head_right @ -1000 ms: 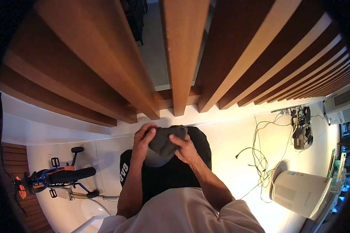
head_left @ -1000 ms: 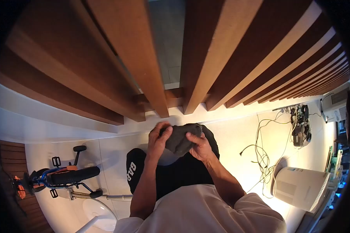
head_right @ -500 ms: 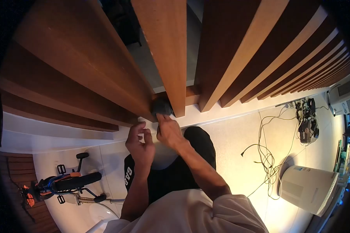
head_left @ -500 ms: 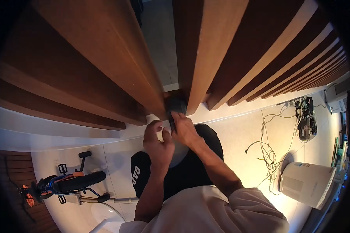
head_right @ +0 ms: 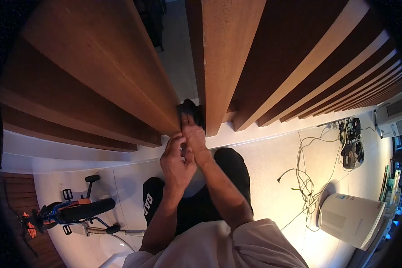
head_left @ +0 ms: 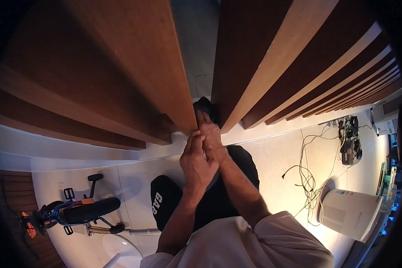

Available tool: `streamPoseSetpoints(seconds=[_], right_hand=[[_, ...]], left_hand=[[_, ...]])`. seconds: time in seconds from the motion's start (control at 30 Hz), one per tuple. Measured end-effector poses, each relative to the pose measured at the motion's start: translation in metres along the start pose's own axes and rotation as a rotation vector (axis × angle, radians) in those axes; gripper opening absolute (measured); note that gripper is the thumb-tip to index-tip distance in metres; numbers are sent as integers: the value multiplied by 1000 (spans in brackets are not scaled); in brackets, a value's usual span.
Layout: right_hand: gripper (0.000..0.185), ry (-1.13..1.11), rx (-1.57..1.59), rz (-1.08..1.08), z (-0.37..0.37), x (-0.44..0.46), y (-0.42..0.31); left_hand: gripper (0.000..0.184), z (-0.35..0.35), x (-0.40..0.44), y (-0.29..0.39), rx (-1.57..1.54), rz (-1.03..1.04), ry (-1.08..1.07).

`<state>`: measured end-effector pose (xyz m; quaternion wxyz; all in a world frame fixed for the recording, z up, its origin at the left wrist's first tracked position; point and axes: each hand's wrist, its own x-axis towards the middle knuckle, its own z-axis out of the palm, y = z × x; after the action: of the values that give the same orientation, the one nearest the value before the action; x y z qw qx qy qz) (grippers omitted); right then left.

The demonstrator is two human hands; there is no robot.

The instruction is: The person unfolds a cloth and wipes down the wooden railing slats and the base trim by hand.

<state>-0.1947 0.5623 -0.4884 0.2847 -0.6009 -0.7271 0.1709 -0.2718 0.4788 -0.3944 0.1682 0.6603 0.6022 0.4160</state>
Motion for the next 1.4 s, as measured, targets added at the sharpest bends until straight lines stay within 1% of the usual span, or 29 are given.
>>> streamPoseSetpoints(seconds=[0.03, 0.1, 0.13, 0.17, 0.23, 0.27, 0.33, 0.37, 0.43, 0.57, 0.63, 0.67, 0.7, 0.77, 0.8, 0.83, 0.9, 0.93, 0.97, 1.0, 1.03, 1.07, 1.1, 1.17, 1.2, 1.27, 1.3, 1.37, 1.4], right_hand=[[55, 7, -6, 3, -7, -1, -1], [53, -22, -57, -26, -21, -8, -4], [52, -123, -136, 116, -23, -7, -10], [52, -120, -142, 113, -19, -5, -14], [53, -92, -182, 364, -7, -3, -23], [53, -100, -181, 363, -2, -3, -22], [52, -17, -104, 210, 1, -3, -15], [52, -7, -112, 213, -3, -4, -7], [53, -94, -122, 26, -13, -14, 10], [55, 38, -44, 113, -3, -17, 0], [50, 152, 108, -22, -5, -24, 11], [44, 140, 215, 37, -9, -30, 12], [44, 146, 217, 39, -7, -38, 11], [42, 355, 543, 167, 1, -63, 5], [43, 387, 685, 239, 3, -72, -2], [43, 395, 687, 254, 3, -73, -4], [44, 300, 847, 464, 6, -69, -3], [50, 234, 969, 511, 8, -59, -1], [50, 247, 975, 516, 13, -52, 2], [51, 115, 1078, 666, 24, -46, 8], [52, -24, 1177, 814, 34, -42, 15], [60, 181, 1023, 394, 76, -52, 41], [60, 187, 1025, 399, 75, -54, 46], [59, -3, 502, 348, 65, -57, 50], [59, -1, 508, 351, 60, -55, 48], [56, -91, 366, 429, 45, -41, 41], [56, -87, 372, 430, 32, -37, 30], [39, 28, 425, 447, 10, -34, 9], [39, 23, 423, 462, 32, -42, 17]], left_hand=[[25, 4, 0, -6, -7, 6, -2], [21, 11, 3, -9, -147, -104, 57], [18, 13, 4, -10, -155, -131, 75], [18, 13, 6, -10, -161, -129, 79], [16, 6, 2, -16, -200, -129, 104], [16, 4, 0, -20, -196, -136, 105], [15, 5, -5, -26, -182, -176, 89], [15, 10, -3, -26, -192, -169, 86], [15, 21, -3, -21, -269, -115, 28], [13, 12, -1, -17, -186, -34, 92], [9, -3, -3, -14, -299, -384, 151], [22, -7, -4, -19, -351, -444, 158], [22, -6, -2, -22, -349, -438, 155], [43, -4, 3, -26, -150, -283, 324], [60, 2, 7, -33, -91, -272, 317], [60, 7, 12, -43, -87, -268, 301], [60, 10, 28, -52, -155, -99, 175], [60, 10, 32, -53, -152, -90, 165], [58, 3, 39, -41, -180, -237, 79], [55, 0, 45, -34, -205, -385, -7], [55, -2, 51, -37, -202, -378, -17], [50, -7, 58, -44, -142, -396, -108], [46, -9, 63, -48, -81, -416, -196], [46, -8, 67, -47, -55, -392, -162], [46, -8, 68, -46, -32, -368, -123], [46, -10, 72, -40, -4, -333, -82], [46, -11, 72, -36, -5, -351, -80], [47, -6, 71, -38, -8, -377, -87], [46, -4, 70, -45, -24, -392, -82]])
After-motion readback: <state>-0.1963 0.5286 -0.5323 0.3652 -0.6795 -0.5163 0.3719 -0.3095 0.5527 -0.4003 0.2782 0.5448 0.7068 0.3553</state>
